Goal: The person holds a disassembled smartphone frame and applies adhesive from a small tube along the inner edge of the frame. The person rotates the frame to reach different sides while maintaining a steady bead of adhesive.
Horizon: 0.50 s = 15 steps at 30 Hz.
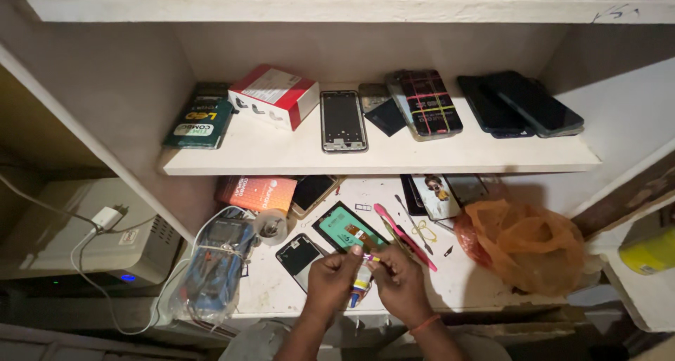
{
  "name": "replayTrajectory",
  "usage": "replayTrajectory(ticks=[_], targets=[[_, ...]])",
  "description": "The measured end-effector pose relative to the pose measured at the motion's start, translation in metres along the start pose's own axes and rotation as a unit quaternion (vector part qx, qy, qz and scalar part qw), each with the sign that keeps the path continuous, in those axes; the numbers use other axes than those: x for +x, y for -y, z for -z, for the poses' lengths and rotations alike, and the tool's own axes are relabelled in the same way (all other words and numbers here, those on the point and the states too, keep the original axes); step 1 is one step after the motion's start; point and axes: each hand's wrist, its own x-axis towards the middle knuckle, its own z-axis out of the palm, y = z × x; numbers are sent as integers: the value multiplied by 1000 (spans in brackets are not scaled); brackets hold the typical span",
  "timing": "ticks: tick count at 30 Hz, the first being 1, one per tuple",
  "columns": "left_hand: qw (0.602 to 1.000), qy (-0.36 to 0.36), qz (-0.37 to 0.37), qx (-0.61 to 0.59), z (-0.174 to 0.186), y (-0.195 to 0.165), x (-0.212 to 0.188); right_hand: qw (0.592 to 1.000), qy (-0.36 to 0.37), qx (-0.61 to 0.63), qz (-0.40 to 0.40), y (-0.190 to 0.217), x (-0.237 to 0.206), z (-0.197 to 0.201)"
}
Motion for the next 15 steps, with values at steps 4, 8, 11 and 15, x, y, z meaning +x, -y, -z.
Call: replayTrajectory(ticks=[4, 8, 11, 15], targets=[[998, 21, 17, -55, 1, 3, 2, 1000, -26, -17, 4, 7, 1, -1], [999, 24, 22, -36, 0, 6, 4, 997, -46, -32, 53, 12, 2, -1], [997, 33, 12, -68, -5, 5, 5, 992, -68, -81, 75, 12, 3, 0], [989, 75, 13, -127, -9, 3, 4, 994, -89, -62, 12, 4, 4, -1]])
